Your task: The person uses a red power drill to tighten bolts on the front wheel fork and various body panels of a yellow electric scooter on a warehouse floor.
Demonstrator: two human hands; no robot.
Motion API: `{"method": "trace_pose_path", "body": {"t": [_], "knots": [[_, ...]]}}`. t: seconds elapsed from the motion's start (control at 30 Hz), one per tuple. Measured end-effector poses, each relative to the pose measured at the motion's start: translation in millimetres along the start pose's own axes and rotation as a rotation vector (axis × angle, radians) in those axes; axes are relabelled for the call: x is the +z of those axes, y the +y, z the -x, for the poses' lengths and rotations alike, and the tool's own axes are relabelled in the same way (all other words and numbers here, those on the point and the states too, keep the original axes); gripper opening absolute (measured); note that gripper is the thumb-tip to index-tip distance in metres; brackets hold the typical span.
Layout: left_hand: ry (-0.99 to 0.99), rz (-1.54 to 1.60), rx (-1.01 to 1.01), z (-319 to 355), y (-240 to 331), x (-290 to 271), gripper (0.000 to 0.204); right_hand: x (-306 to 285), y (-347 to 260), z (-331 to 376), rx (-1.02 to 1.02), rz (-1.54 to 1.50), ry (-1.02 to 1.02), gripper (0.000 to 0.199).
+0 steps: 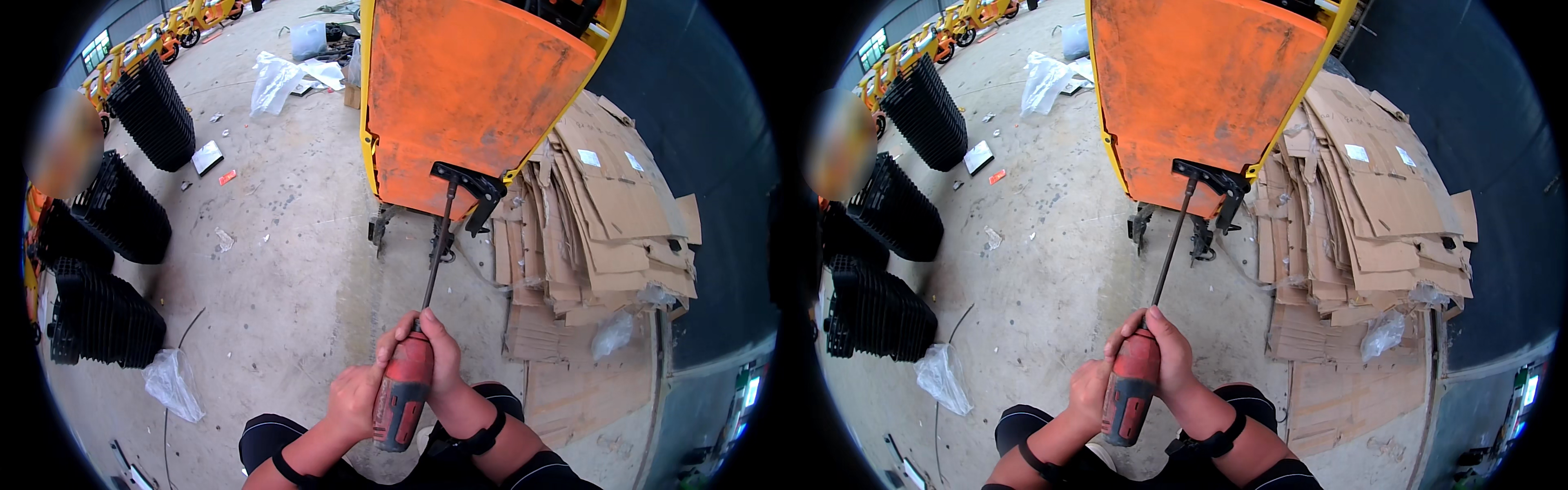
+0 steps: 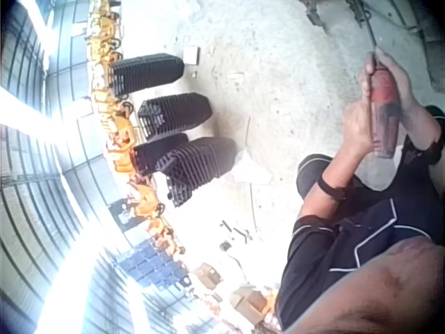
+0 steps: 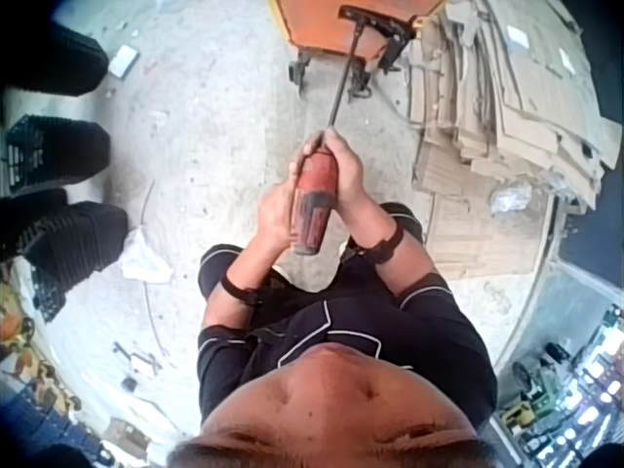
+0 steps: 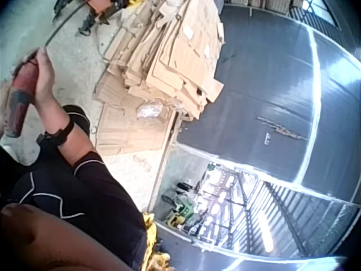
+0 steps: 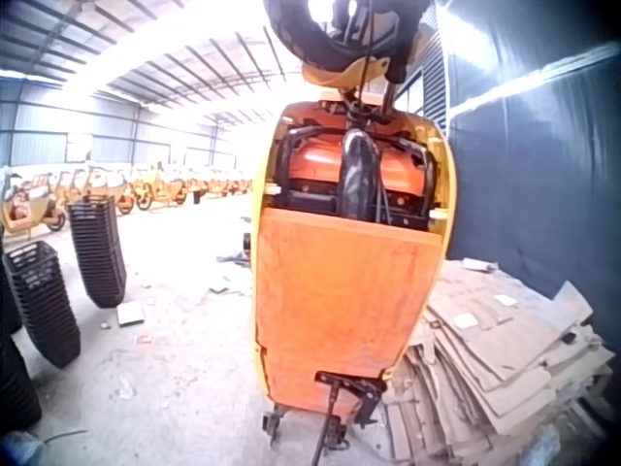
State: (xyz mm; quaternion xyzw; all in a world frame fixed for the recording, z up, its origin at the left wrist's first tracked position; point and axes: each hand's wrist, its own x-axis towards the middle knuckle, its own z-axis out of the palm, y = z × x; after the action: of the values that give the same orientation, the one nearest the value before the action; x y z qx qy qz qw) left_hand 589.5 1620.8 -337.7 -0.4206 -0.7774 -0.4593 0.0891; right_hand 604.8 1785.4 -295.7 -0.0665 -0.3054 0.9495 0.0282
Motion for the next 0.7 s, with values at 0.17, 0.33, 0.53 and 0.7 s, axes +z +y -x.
{"method": "trace_pose_path", "body": {"t": [0.17,0.33,0.53,0.7], "knots": [[0.022,-0.029,0.080,-6,-1,-1,0.072,-1,0,1,-0.004,0.008,0.011,0.046],[0.021,-0.053,0.089,-9,1,-4,0.069,-7,2,1,-0.018,-0.027,-0.027,0.045],[-0.038,-0.048,0.076,-11,4,-13,0.077,-3,2,2,-0.012,-0.090,-0.024,0.046],[-0.016,-0.056,0.063,-13,7,-17,0.076,4,-1,1,0.002,-0.083,0.018,0.047]]}}
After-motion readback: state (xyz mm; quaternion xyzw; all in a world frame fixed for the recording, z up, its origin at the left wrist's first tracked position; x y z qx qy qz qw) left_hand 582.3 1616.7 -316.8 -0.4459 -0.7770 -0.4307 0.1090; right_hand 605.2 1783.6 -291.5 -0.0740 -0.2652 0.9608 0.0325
